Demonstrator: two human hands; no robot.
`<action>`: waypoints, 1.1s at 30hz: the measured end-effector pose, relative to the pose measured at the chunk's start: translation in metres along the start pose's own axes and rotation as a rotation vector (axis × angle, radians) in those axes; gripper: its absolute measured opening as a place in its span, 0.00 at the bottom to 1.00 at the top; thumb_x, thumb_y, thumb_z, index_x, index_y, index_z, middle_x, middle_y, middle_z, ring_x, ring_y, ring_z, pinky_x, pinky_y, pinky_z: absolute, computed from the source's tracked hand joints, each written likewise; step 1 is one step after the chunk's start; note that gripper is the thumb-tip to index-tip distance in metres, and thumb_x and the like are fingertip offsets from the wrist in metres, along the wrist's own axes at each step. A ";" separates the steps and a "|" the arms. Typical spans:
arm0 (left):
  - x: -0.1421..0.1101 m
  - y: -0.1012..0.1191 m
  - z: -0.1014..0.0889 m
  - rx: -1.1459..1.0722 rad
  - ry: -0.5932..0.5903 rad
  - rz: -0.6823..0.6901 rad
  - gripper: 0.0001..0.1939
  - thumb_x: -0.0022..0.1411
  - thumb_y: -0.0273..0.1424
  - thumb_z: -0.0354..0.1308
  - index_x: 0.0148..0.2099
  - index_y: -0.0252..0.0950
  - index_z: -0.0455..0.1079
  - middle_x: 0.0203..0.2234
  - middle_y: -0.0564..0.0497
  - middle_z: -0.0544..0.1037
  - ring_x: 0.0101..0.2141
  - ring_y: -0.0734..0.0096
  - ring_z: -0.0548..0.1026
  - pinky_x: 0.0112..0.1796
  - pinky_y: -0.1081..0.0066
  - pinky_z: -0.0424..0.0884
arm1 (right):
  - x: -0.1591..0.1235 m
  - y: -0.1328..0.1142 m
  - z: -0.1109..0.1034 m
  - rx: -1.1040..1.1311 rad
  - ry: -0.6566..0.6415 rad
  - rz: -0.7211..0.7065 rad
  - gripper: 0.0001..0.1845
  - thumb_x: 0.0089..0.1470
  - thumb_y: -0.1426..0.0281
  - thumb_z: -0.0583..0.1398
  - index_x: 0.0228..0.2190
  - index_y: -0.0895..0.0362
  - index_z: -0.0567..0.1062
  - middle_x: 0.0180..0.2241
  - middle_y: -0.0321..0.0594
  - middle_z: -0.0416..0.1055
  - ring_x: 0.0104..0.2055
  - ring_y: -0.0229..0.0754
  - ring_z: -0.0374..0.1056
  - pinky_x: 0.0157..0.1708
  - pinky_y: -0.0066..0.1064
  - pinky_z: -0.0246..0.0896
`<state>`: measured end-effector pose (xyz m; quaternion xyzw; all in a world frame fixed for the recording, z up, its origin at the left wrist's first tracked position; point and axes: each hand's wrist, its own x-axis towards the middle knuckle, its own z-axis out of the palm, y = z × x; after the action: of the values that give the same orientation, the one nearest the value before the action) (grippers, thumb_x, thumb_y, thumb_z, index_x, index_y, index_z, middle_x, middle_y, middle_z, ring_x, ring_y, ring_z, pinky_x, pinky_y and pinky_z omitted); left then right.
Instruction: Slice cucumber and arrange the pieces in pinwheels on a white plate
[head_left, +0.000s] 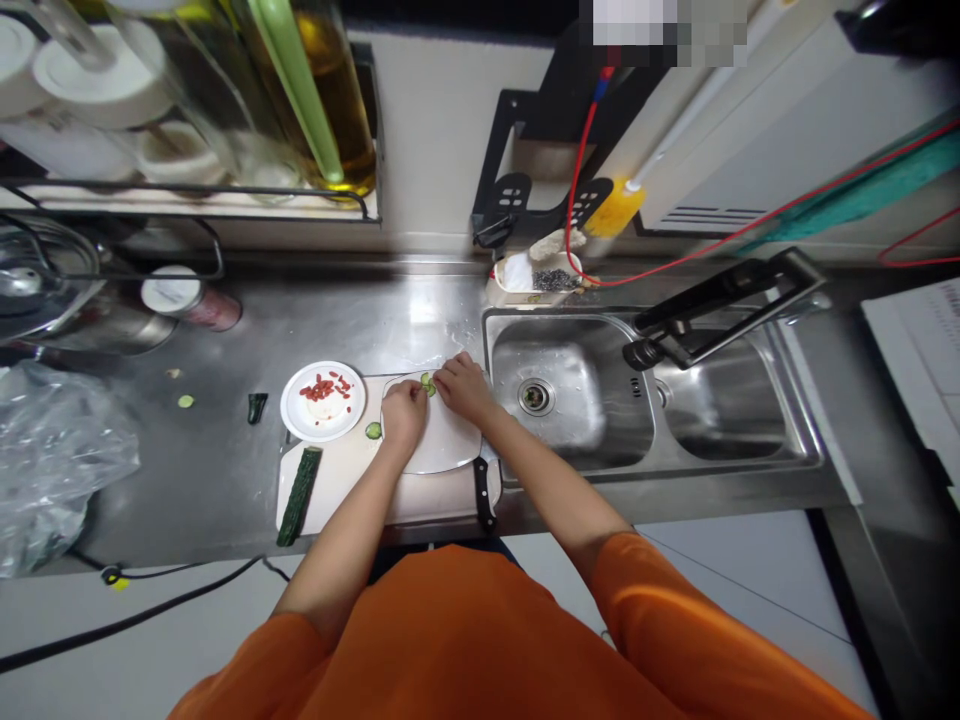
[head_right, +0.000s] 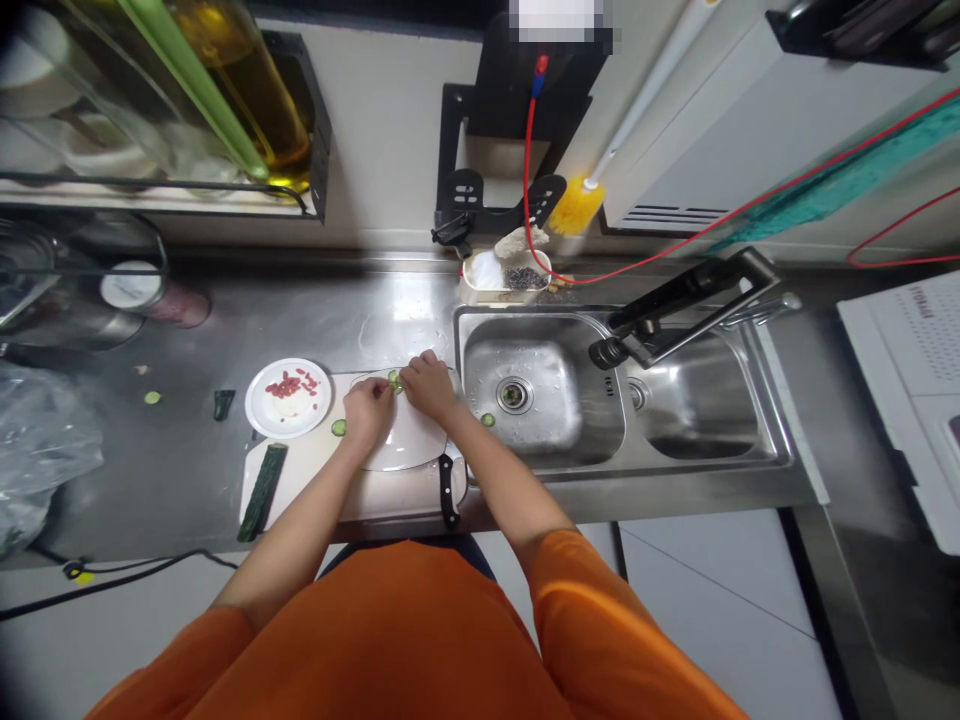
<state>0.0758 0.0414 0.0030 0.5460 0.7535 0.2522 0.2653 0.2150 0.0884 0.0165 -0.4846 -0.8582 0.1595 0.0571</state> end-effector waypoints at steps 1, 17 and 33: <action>0.000 0.001 -0.001 0.000 -0.002 0.002 0.09 0.56 0.29 0.52 0.35 0.36 0.73 0.29 0.46 0.76 0.34 0.63 0.71 0.39 0.67 0.64 | -0.001 0.001 0.000 0.019 0.011 0.007 0.14 0.61 0.66 0.50 0.35 0.56 0.75 0.38 0.46 0.68 0.46 0.48 0.51 0.37 0.35 0.46; -0.040 -0.039 -0.089 0.163 0.142 -0.008 0.12 0.56 0.35 0.52 0.38 0.36 0.74 0.31 0.48 0.77 0.31 0.66 0.73 0.38 0.68 0.66 | -0.083 -0.028 0.001 0.235 0.196 0.083 0.12 0.58 0.72 0.53 0.30 0.58 0.75 0.29 0.42 0.69 0.37 0.43 0.58 0.42 0.35 0.52; -0.063 -0.071 -0.063 0.179 0.067 -0.052 0.16 0.59 0.36 0.51 0.44 0.35 0.74 0.35 0.44 0.78 0.37 0.61 0.74 0.41 0.66 0.66 | -0.116 -0.073 0.018 0.251 0.074 0.072 0.08 0.56 0.72 0.55 0.30 0.56 0.75 0.31 0.42 0.69 0.40 0.44 0.56 0.38 0.34 0.50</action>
<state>0.0010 -0.0445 0.0099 0.5392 0.7954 0.1950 0.1962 0.2122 -0.0492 0.0303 -0.5096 -0.8108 0.2496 0.1434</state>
